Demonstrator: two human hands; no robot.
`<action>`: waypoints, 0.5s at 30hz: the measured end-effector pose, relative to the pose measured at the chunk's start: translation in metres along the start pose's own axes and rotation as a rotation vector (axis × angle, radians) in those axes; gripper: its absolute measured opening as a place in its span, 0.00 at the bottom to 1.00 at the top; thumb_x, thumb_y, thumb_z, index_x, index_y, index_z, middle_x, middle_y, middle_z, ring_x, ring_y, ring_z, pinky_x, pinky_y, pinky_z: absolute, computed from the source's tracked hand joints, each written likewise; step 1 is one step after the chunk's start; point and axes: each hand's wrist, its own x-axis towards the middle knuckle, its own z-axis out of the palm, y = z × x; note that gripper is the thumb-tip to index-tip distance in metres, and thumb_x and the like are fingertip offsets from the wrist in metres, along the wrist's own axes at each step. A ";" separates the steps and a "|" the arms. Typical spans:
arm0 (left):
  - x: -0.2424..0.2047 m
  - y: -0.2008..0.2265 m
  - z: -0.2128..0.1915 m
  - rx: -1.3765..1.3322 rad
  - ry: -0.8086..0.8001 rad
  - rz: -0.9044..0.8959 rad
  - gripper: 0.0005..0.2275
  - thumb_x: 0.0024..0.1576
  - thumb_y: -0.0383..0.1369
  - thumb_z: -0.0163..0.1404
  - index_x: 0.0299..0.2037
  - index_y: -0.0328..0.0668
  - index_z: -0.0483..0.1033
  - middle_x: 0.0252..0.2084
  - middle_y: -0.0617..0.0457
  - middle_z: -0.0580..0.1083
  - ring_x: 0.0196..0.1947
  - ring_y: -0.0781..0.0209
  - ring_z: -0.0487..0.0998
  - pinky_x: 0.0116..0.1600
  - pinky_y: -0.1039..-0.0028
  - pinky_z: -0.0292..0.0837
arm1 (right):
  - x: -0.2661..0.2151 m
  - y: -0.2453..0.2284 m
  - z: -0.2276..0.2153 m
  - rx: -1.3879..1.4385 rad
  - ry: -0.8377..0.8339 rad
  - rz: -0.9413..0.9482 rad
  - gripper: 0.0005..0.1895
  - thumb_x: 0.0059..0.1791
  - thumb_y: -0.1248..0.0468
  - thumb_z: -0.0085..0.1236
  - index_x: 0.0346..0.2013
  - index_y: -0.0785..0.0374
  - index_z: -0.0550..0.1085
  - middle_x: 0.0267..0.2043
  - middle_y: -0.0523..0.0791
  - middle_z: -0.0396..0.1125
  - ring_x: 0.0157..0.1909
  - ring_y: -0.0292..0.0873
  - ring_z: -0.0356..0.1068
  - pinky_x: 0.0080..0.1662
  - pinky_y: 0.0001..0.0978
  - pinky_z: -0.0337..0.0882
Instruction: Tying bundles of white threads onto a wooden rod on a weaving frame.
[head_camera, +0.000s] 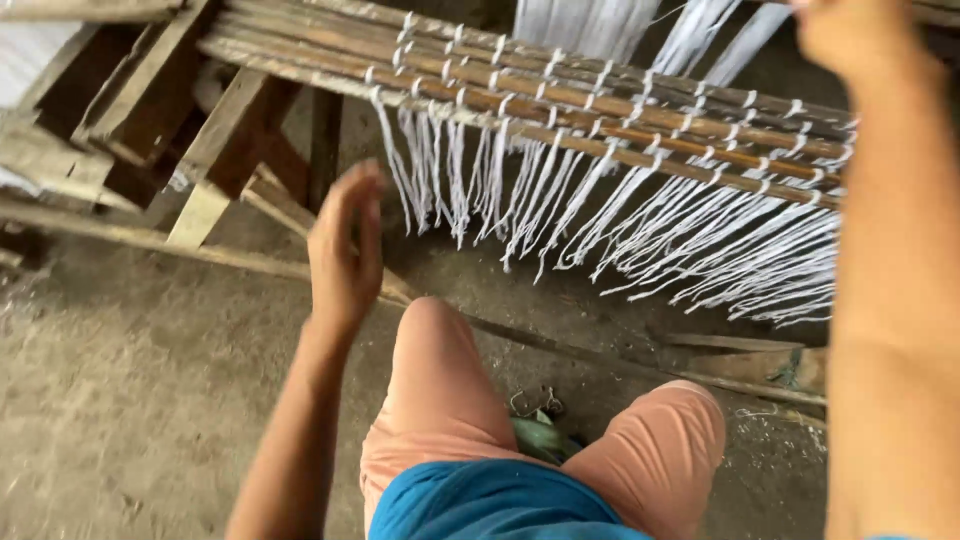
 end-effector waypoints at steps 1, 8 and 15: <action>-0.019 0.009 -0.002 -0.017 -0.024 -0.093 0.15 0.64 0.16 0.43 0.59 0.32 0.71 0.48 0.39 0.77 0.50 0.38 0.79 0.59 0.51 0.73 | 0.015 -0.011 0.001 -0.013 -0.007 -0.001 0.08 0.57 0.70 0.53 0.52 0.62 0.72 0.53 0.52 0.66 0.53 0.57 0.63 0.47 0.53 0.63; -0.195 0.012 -0.087 0.061 -0.055 -0.871 0.14 0.62 0.21 0.48 0.58 0.34 0.71 0.54 0.42 0.77 0.47 0.54 0.83 0.56 0.71 0.81 | 0.116 0.074 0.045 -0.268 -0.109 0.032 0.12 0.53 0.55 0.69 0.49 0.52 0.82 0.50 0.52 0.74 0.55 0.64 0.64 0.50 0.54 0.66; -0.162 0.016 -0.115 0.106 0.099 -0.793 0.08 0.70 0.13 0.41 0.53 0.27 0.71 0.50 0.39 0.76 0.38 0.55 0.81 0.47 0.75 0.79 | 0.035 -0.004 -0.057 -0.171 -0.218 0.202 0.07 0.61 0.60 0.56 0.54 0.48 0.76 0.53 0.49 0.70 0.51 0.59 0.65 0.45 0.58 0.63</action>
